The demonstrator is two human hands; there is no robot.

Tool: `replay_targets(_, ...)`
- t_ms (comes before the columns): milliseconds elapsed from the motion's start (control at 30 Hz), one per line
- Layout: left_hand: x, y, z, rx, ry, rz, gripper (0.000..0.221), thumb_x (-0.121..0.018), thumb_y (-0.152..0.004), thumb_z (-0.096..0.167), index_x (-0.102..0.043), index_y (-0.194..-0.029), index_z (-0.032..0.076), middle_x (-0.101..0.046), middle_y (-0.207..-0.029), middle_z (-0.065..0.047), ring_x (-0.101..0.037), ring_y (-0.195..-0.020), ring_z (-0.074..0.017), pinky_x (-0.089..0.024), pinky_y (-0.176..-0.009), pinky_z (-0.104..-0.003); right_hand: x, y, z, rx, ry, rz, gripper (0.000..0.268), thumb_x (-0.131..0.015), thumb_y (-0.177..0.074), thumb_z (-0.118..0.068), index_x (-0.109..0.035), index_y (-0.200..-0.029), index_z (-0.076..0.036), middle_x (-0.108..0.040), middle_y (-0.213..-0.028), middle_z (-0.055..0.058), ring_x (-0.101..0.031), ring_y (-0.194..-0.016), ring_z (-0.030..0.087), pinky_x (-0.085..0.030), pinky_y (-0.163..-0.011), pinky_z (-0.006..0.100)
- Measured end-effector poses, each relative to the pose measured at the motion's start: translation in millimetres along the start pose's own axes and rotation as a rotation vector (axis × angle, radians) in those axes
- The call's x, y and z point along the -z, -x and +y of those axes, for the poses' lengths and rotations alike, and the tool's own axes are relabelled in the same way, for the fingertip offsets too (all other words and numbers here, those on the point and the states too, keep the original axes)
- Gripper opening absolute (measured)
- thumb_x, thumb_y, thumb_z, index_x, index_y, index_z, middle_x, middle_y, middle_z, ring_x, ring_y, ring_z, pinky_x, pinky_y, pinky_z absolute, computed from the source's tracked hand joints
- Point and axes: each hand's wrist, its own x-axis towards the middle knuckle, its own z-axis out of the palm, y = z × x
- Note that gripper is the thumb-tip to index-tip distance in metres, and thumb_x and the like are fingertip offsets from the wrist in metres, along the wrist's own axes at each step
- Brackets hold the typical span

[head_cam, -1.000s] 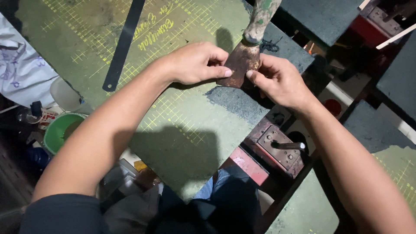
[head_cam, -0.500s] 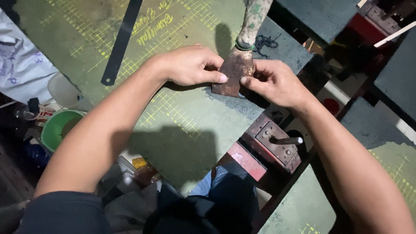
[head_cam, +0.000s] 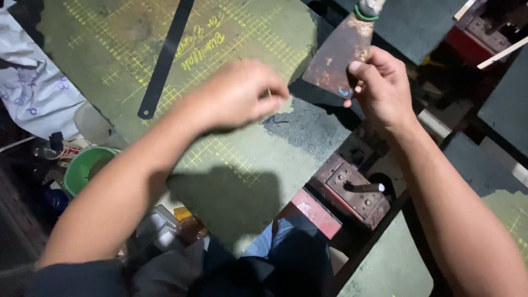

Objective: The person uses a metal scraper and an abrasive block to remove residue from a green cutting mat.

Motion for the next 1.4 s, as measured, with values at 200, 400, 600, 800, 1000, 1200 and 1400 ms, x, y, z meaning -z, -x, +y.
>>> replay_targets(200, -46.7, -1.3, -25.9, -0.297, -0.593, 0.164, 0.017, -0.075, -0.093, 0.037, -0.079, -0.089, 0.021, -0.075, -0.085, 0.004, -0.06, -0.094, -0.0231, -0.044, -0.077, -0.041, 0.4, -3.9, 4.6, 0.018, -0.002, 0.052, 0.011, -0.054, -0.105, -0.006, -0.058, -0.096, -0.004, -0.053, -0.071, 0.006, -0.054, -0.053, 0.015, -0.055, -0.047, 0.025)
replay_targets(400, -47.5, -0.3, -12.3, -0.413, -0.872, 0.159, 0.012, -0.071, -0.094, 0.019, -0.074, -0.083, 0.02, -0.075, -0.08, 0.0, -0.06, -0.09, -0.0191, -0.043, -0.077, -0.036, -8.2, 1.9, 3.0, 0.081, 0.142, -0.025, 0.019, -0.053, -0.106, -0.004, -0.054, -0.087, -0.003, -0.047, -0.068, 0.006, -0.054, -0.052, 0.016, -0.055, -0.046, 0.026)
replay_targets(600, -50.1, -11.2, -36.8, -0.29, -0.609, 0.023, 0.021, -0.054, -0.101, 0.018, -0.072, -0.1, 0.006, -0.075, -0.095, -0.01, -0.064, -0.091, -0.0227, -0.055, -0.083, -0.037, -10.1, 2.9, 4.0, 0.087, 0.133, -0.026, 0.021, -0.052, -0.108, -0.003, -0.053, -0.087, -0.003, -0.047, -0.068, 0.005, -0.056, -0.054, 0.015, -0.058, -0.047, 0.026)
replay_targets(800, -40.6, 2.0, -49.7, -0.27, -0.456, 0.055, 0.016, -0.059, -0.098, 0.02, -0.069, -0.09, 0.01, -0.071, -0.083, -0.005, -0.057, -0.083, -0.0224, -0.052, -0.083, -0.04, -10.2, 4.5, 2.5, 0.066, 0.091, 0.003, 0.018, -0.05, -0.107, -0.004, -0.054, -0.09, -0.003, -0.048, -0.071, 0.005, -0.055, -0.057, 0.015, -0.057, -0.048, 0.026)
replay_targets(1000, -1.5, 23.6, -25.8, 0.072, -0.175, -0.276, 0.02, -0.057, -0.095, 0.024, -0.053, -0.075, 0.022, -0.051, -0.078, 0.006, -0.047, -0.083, -0.0131, -0.048, -0.081, -0.029, -8.7, 0.5, 12.5, 0.167, -0.042, 0.038, 0.016, -0.052, -0.105, -0.002, -0.053, -0.09, -0.001, -0.04, -0.066, 0.005, -0.049, -0.052, 0.017, -0.052, -0.044, 0.029)
replay_targets(1200, 0.5, 22.8, -36.5, 0.127, 0.235, -0.374, 0.012, -0.062, -0.075, 0.01, -0.072, -0.075, 0.015, -0.073, -0.076, 0.006, -0.061, -0.067, -0.0066, -0.048, -0.062, -0.024, -8.9, 1.5, 4.6, 0.186, -0.03, 0.097, 0.019, -0.05, -0.105, -0.004, -0.05, -0.086, -0.003, -0.046, -0.065, 0.007, -0.051, -0.048, 0.017, -0.049, -0.043, 0.028)
replay_targets(1400, 9.7, 17.7, -14.7, -0.198, 0.593, -0.201, 0.016, -0.06, -0.087, 0.005, -0.073, -0.081, 0.013, -0.072, -0.073, 0.002, -0.068, -0.065, -0.0075, -0.06, -0.06, -0.023, 10.7, -9.7, 27.0, 0.36, 0.256, 0.207, 0.022, -0.054, -0.106, -0.009, -0.051, -0.085, -0.011, -0.05, -0.082, 0.0, -0.046, -0.072, 0.011, -0.042, -0.062, 0.027)
